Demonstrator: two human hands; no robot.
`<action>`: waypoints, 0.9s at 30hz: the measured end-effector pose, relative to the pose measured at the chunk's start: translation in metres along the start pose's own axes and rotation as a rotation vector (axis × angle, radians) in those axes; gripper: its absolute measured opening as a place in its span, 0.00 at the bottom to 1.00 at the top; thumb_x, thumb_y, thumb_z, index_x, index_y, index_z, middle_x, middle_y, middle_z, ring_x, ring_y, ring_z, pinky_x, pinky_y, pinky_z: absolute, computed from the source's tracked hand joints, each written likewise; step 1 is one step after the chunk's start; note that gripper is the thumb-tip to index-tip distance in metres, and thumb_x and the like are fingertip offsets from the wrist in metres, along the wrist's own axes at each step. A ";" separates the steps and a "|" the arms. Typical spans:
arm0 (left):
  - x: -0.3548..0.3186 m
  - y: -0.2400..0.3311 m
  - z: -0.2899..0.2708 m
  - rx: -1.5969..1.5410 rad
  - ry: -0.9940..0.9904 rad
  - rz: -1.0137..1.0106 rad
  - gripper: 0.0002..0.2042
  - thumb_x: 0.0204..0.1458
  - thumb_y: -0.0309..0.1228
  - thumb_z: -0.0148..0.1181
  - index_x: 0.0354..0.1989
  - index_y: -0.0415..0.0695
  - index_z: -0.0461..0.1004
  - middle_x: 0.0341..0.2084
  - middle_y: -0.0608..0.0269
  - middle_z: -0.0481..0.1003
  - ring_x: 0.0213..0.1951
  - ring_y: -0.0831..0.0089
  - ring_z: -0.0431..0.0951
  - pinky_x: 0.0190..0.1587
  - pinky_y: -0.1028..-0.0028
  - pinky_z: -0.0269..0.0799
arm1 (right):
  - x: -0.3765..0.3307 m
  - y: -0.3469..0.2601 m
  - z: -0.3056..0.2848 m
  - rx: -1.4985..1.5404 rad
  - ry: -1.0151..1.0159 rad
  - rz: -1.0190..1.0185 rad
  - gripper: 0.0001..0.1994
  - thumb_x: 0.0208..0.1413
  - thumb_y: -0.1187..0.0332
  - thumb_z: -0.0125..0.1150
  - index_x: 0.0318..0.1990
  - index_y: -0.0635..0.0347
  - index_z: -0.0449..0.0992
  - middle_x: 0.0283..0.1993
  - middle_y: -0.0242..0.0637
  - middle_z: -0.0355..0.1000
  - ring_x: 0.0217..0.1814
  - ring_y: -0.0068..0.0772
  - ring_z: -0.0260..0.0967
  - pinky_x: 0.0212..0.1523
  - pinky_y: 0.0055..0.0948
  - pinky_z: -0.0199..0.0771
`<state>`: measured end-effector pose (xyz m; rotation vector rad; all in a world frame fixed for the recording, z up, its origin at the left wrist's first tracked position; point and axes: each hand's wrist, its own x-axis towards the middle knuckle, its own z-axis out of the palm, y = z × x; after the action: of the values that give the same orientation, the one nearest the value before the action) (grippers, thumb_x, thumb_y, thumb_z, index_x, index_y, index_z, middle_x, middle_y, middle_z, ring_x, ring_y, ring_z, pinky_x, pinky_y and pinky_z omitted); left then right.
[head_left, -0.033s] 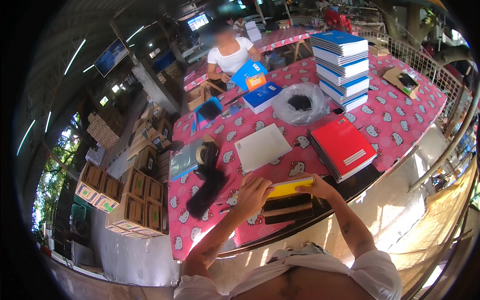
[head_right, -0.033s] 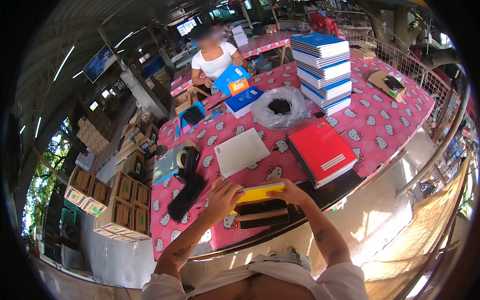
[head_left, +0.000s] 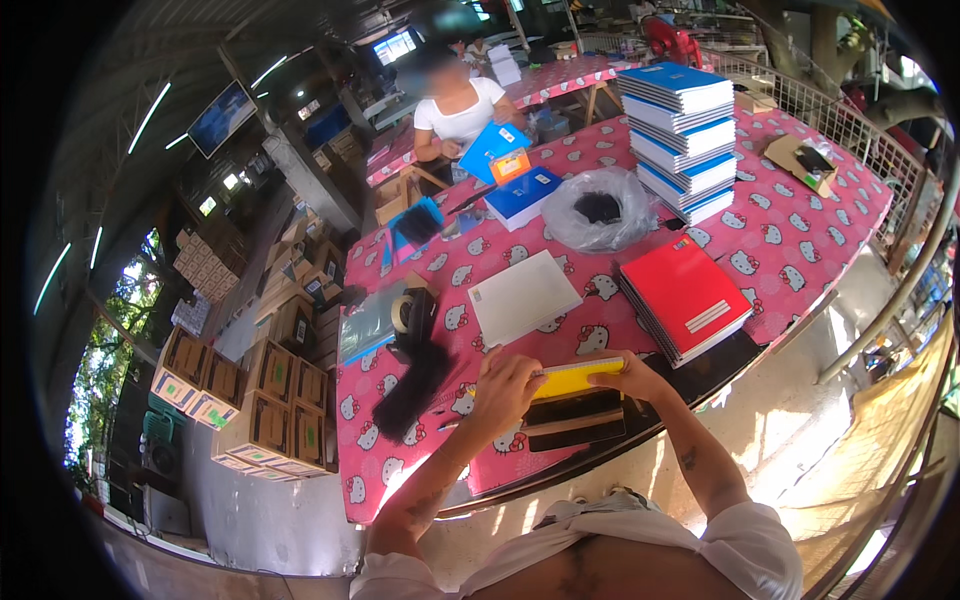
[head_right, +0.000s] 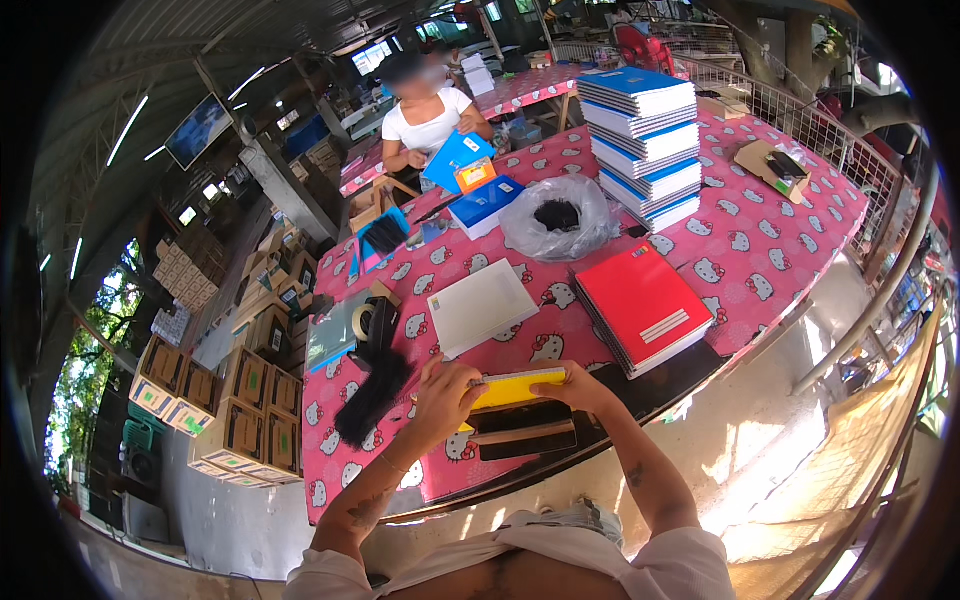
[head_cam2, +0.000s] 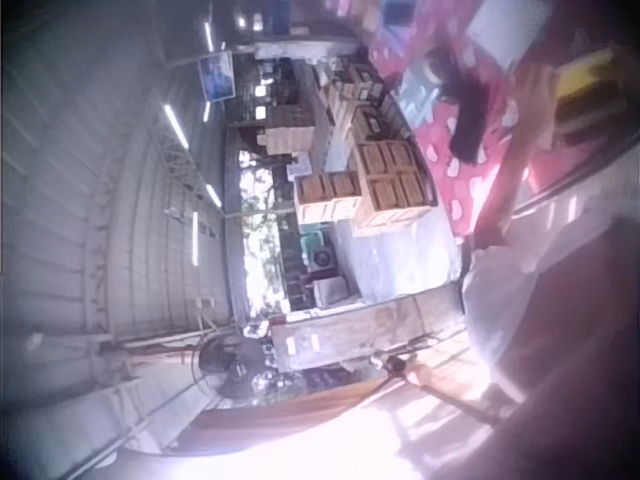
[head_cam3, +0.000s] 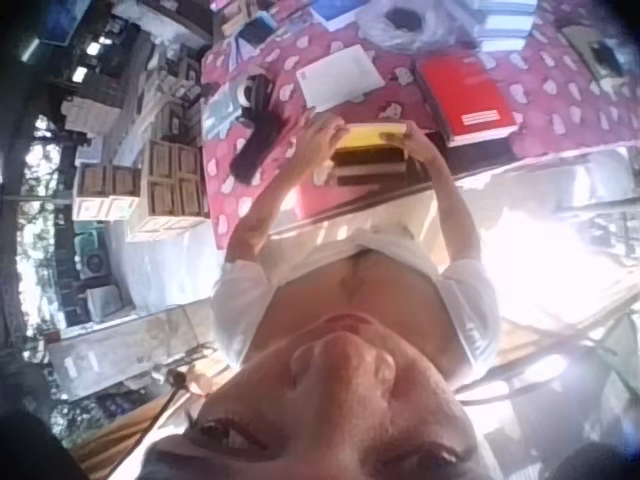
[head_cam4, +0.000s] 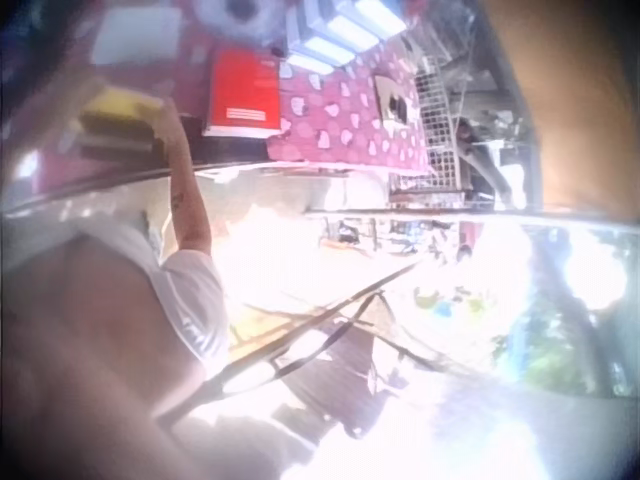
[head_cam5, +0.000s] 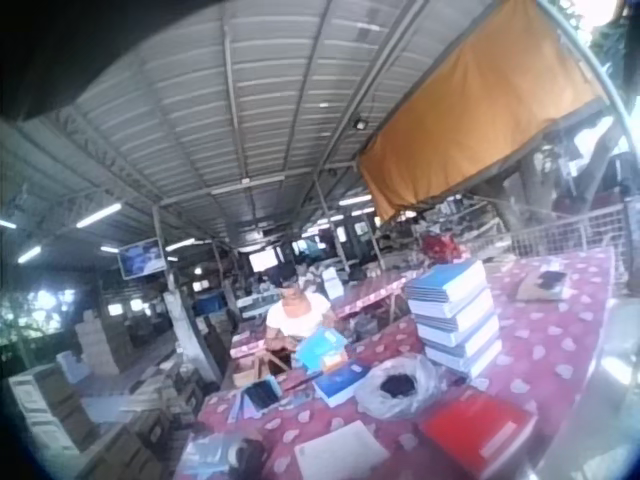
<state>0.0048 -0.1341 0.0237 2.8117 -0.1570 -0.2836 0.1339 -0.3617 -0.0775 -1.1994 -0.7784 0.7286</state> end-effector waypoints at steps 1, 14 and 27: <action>0.001 0.003 0.004 -0.002 0.008 -0.005 0.34 0.61 0.48 0.54 0.66 0.30 0.59 0.66 0.37 0.60 0.68 0.40 0.59 0.68 0.41 0.48 | 0.002 0.007 -0.001 0.001 0.006 -0.011 0.22 0.59 0.73 0.65 0.61 0.63 0.73 0.48 0.33 0.75 0.48 0.18 0.70 0.43 0.22 0.75; 0.018 0.010 0.105 0.355 0.228 0.015 0.39 0.65 0.51 0.44 0.70 0.27 0.50 0.69 0.28 0.51 0.72 0.36 0.49 0.71 0.39 0.39 | 0.000 0.008 0.001 -0.092 0.111 0.011 0.19 0.61 0.72 0.65 0.58 0.65 0.76 0.46 0.29 0.78 0.45 0.16 0.69 0.49 0.21 0.72; 0.072 0.001 0.036 0.436 0.758 0.075 0.38 0.61 0.54 0.49 0.67 0.30 0.59 0.68 0.35 0.58 0.71 0.43 0.55 0.71 0.44 0.42 | 0.006 0.012 0.006 -0.142 0.127 -0.028 0.18 0.60 0.72 0.65 0.57 0.65 0.76 0.44 0.32 0.79 0.44 0.17 0.70 0.47 0.24 0.74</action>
<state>0.0670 -0.1559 -0.0227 3.0872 -0.1588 0.9291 0.1316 -0.3511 -0.0875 -1.3470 -0.7496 0.5758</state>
